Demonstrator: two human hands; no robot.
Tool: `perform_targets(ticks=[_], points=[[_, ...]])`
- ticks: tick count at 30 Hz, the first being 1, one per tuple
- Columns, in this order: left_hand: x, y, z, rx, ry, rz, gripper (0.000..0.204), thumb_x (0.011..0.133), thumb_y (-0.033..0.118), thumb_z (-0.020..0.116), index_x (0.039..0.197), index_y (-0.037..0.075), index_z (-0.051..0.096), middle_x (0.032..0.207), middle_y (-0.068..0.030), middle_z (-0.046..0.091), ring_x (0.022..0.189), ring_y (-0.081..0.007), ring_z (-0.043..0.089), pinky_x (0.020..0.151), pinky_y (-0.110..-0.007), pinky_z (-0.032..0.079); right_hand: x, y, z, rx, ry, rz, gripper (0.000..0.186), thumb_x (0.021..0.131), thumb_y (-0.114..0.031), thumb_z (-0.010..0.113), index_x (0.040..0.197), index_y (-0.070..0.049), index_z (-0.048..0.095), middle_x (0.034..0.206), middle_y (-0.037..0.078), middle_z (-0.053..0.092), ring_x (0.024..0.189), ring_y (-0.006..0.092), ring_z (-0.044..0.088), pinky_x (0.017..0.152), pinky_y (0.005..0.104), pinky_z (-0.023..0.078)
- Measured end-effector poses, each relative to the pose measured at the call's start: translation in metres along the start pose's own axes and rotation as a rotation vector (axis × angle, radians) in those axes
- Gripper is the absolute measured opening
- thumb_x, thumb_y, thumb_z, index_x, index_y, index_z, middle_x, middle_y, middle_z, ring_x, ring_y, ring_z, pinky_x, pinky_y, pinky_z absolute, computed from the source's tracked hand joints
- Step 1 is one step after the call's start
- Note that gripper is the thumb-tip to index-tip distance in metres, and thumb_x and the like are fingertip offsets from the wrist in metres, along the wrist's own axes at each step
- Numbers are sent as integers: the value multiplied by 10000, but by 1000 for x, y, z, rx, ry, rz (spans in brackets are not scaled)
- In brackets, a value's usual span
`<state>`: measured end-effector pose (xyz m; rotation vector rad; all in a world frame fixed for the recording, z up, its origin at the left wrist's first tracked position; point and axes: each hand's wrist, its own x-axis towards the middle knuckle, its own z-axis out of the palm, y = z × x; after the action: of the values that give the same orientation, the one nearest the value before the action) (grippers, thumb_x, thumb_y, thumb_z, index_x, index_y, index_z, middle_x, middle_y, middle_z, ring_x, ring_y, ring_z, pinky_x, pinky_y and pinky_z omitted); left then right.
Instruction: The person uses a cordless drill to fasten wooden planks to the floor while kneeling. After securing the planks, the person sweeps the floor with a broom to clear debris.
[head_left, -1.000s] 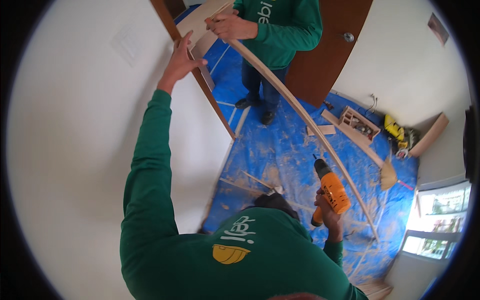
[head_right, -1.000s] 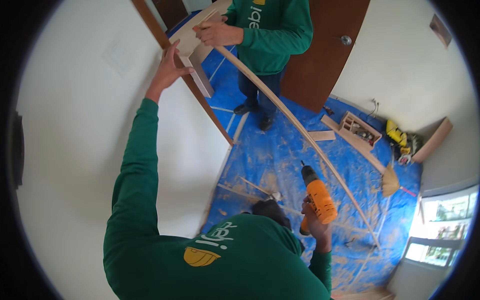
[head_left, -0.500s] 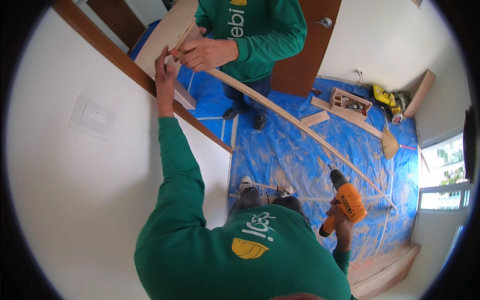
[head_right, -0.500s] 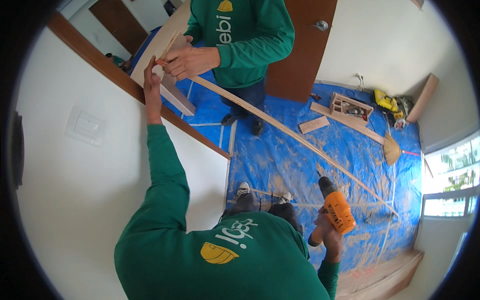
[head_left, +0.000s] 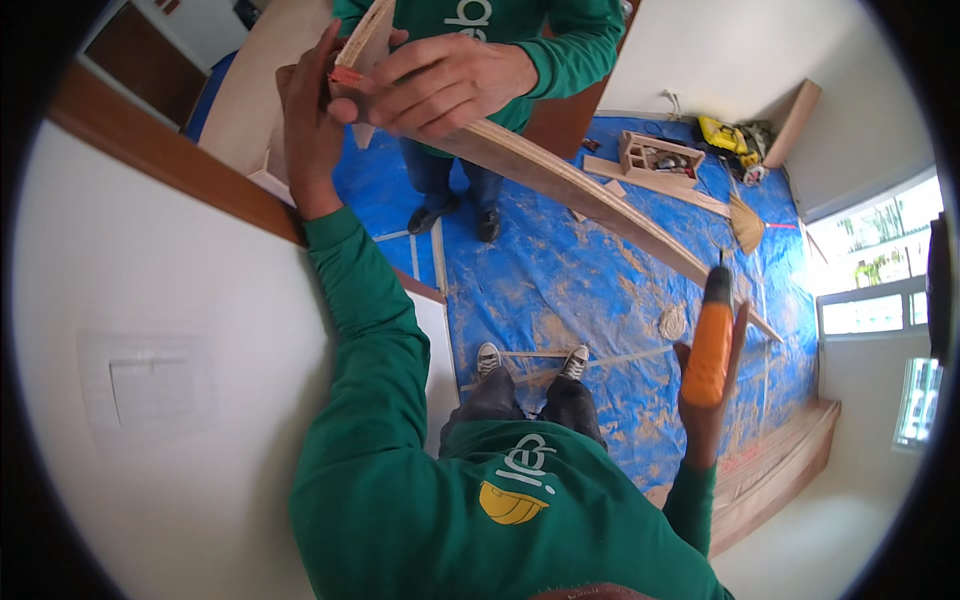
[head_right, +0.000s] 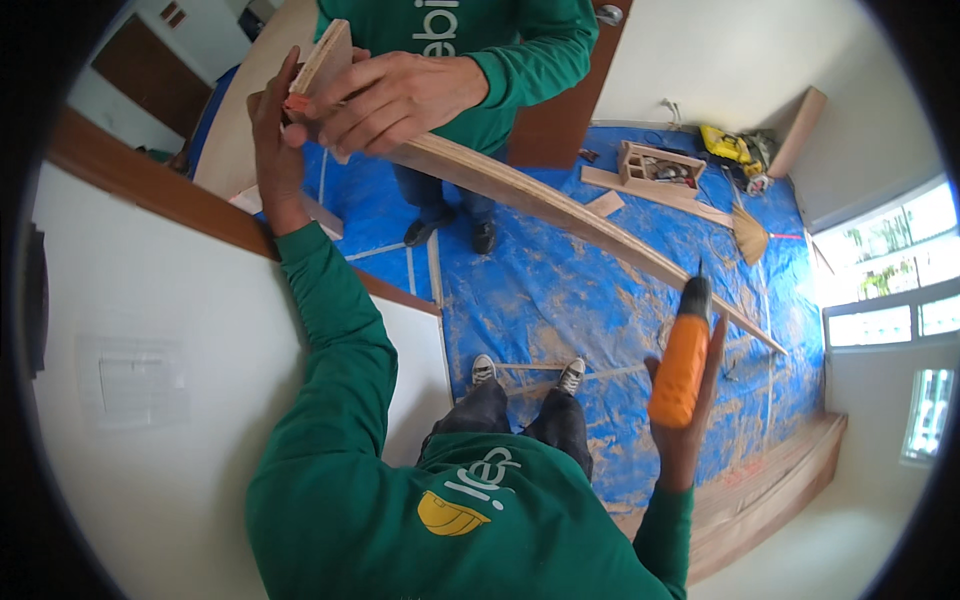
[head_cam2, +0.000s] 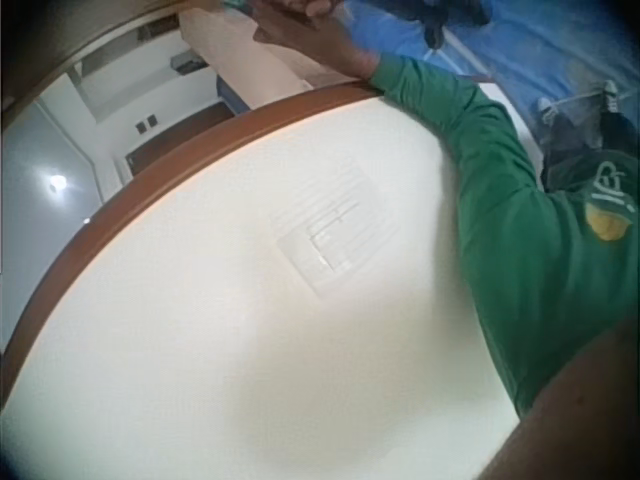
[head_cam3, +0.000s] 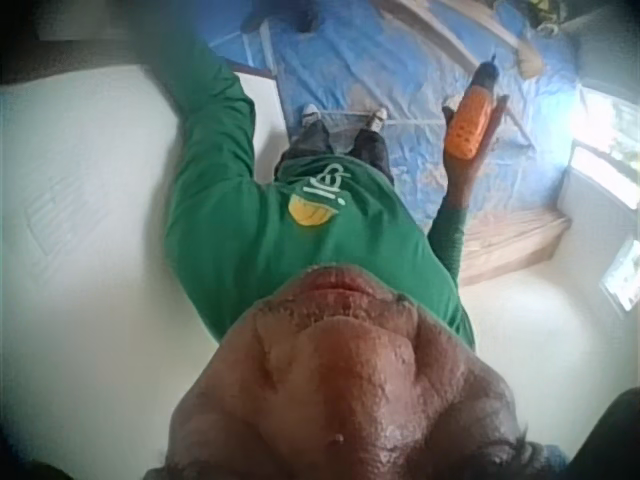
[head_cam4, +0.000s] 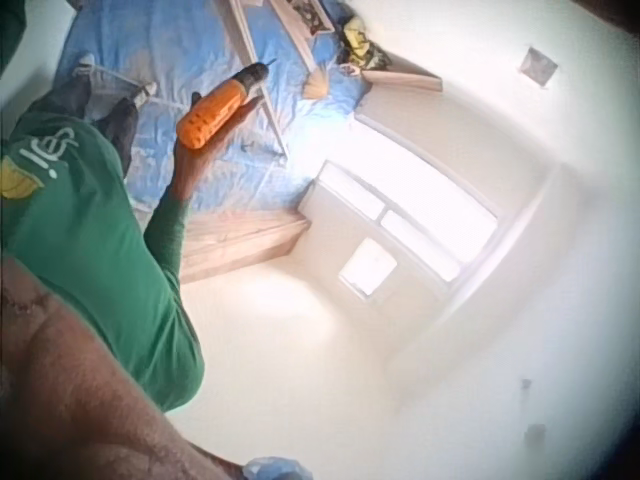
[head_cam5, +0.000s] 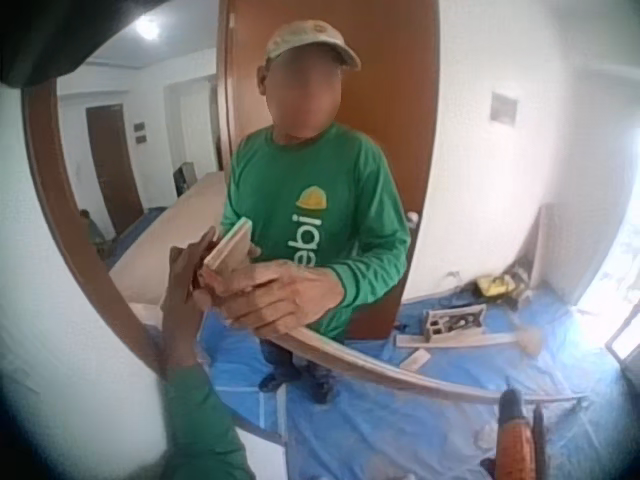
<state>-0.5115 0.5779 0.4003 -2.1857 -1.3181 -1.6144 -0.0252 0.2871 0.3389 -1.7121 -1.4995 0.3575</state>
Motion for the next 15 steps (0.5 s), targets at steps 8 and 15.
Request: perform_targets(ticks=[8,15], points=[[52,6,-8,-320,-346,-203,1261,667,992,606,1615,169,480,1337,-139,666,1207,-299,681,1061,-406,542,78,-23,38,240,77,61,903,938,-16,773,1687,-107,278,1440,186,601,1126,269,662,922,394,575],[102,14,3,-608,-689,-258,1659,348,931,812,1694,124,275,1523,-173,492,1259,-349,667,1104,-429,520,21,-8,7,434,148,306,884,935,30,726,1688,-135,293,1245,99,656,858,102,614,727,262,551]])
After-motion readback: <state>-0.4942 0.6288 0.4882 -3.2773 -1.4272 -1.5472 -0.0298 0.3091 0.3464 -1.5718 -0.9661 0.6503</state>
